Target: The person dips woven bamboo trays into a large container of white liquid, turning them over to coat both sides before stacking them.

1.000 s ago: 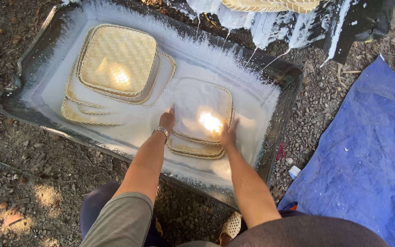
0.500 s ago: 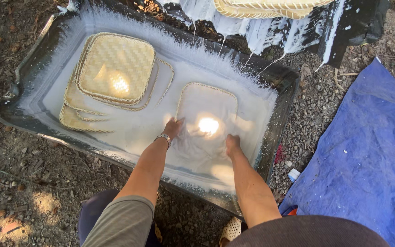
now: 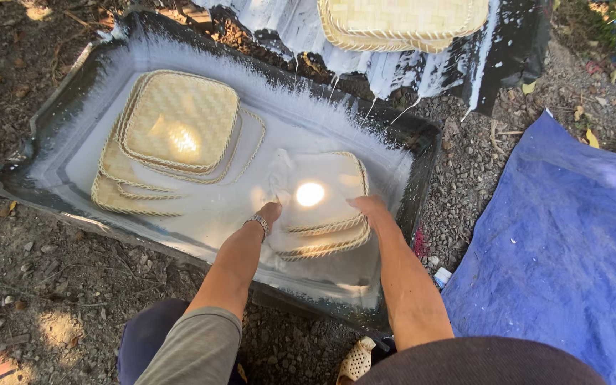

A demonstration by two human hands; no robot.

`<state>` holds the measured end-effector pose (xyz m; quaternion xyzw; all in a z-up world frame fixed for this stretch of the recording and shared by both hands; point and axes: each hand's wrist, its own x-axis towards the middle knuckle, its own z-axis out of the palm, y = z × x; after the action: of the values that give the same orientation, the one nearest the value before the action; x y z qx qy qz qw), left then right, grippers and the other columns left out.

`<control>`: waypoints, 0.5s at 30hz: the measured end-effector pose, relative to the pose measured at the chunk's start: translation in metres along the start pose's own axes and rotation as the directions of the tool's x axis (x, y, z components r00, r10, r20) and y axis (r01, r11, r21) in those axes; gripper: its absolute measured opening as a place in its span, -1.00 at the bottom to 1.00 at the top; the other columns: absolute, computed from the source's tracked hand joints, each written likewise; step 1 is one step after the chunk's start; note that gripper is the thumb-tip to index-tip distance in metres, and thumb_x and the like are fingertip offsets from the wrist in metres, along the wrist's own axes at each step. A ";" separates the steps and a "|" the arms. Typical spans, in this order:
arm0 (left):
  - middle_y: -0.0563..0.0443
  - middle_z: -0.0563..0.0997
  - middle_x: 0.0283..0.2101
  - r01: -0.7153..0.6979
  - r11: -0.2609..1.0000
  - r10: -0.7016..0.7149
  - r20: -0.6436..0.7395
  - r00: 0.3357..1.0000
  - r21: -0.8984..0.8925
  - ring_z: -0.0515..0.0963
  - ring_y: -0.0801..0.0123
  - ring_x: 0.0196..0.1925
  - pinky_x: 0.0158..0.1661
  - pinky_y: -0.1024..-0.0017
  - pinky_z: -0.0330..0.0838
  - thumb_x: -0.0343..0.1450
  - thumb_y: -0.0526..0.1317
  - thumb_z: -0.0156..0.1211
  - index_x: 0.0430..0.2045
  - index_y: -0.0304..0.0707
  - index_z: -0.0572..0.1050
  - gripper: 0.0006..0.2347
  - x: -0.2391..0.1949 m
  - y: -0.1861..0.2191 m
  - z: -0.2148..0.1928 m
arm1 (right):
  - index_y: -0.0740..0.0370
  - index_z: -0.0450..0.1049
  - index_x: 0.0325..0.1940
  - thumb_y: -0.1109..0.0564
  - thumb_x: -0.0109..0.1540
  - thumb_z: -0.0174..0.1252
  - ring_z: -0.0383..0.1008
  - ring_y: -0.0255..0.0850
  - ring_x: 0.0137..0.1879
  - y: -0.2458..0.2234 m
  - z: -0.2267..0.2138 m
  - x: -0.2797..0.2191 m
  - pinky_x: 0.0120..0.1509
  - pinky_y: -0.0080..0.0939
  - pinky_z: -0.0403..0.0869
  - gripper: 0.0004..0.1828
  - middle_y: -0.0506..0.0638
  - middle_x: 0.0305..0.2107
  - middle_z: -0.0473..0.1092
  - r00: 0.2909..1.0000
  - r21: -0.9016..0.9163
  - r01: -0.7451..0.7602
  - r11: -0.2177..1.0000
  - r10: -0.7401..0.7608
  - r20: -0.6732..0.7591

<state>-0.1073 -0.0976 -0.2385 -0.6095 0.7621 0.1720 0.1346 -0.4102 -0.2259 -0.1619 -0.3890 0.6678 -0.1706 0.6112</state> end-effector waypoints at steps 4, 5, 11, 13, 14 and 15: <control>-0.21 0.64 -0.19 -0.171 0.979 0.169 0.029 0.985 0.111 0.66 0.10 -0.04 -0.02 0.38 0.53 0.14 -0.19 0.45 -0.30 -0.31 0.61 -0.68 -0.005 0.014 -0.013 | 0.53 0.58 -0.03 0.32 0.07 0.31 0.62 0.05 -0.18 -0.039 -0.004 -0.007 -0.17 0.08 0.57 -0.62 0.25 -0.21 0.57 0.992 -0.075 0.126 0.989 -0.126 0.002; -0.24 0.64 -0.23 0.087 0.819 -0.028 0.112 0.993 -0.568 0.66 0.04 -0.12 -0.08 0.24 0.55 0.18 -0.19 0.36 -0.32 -0.31 0.57 -0.73 -0.006 0.019 -0.016 | 0.52 0.57 -0.04 0.30 0.07 0.30 0.62 0.06 -0.17 -0.048 -0.006 -0.012 -0.16 0.09 0.57 -0.62 0.26 -0.21 0.57 0.988 -0.091 0.152 0.984 -0.151 0.014; -0.32 0.55 0.06 0.196 0.129 -0.095 0.185 0.978 -0.972 0.62 -0.08 -0.03 -0.11 -0.01 0.53 0.31 -0.04 0.20 -0.02 -0.25 0.42 -0.59 -0.019 0.038 -0.049 | 0.48 0.57 -0.11 0.08 0.09 0.36 0.59 0.15 -0.01 -0.122 -0.012 -0.106 0.07 0.06 0.51 -0.58 0.33 -0.18 0.53 0.895 -0.642 0.277 0.715 -0.435 -0.099; -0.39 0.46 0.20 0.390 -0.585 0.056 0.444 0.894 -0.711 0.59 -0.17 0.01 -0.17 -0.20 0.50 0.44 -0.01 0.06 0.14 -0.27 0.32 -0.56 -0.024 0.038 -0.063 | 0.48 0.56 -0.11 -0.01 0.12 0.38 0.53 0.26 0.07 -0.144 -0.009 -0.142 0.17 0.08 0.47 -0.52 0.42 -0.12 0.50 0.822 -0.785 0.332 0.524 -0.569 -0.033; -0.38 0.40 0.25 0.372 -0.515 0.010 0.428 0.904 -0.773 0.54 -0.18 0.06 -0.15 -0.19 0.49 0.47 0.01 0.07 0.22 -0.24 0.27 -0.53 -0.026 0.034 -0.070 | 0.49 0.48 -0.07 -0.02 0.12 0.38 0.51 0.30 0.07 -0.154 -0.004 -0.158 0.15 0.13 0.45 -0.48 0.43 -0.11 0.48 0.763 -0.815 0.375 0.442 -0.646 0.001; -0.37 0.34 0.31 0.354 -0.439 -0.036 0.410 0.912 -0.826 0.49 -0.18 0.11 -0.13 -0.19 0.47 0.51 0.04 0.08 0.31 -0.22 0.22 -0.49 -0.029 0.029 -0.077 | 0.50 0.40 -0.03 -0.02 0.12 0.39 0.48 0.34 0.07 -0.161 0.000 -0.173 0.14 0.19 0.44 -0.43 0.45 -0.11 0.46 0.699 -0.839 0.411 0.357 -0.714 0.039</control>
<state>-0.1291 -0.0993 -0.1537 -0.5550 0.1278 0.7535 -0.3286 -0.3688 -0.2031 0.0695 -0.7909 0.5825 -0.1182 0.1459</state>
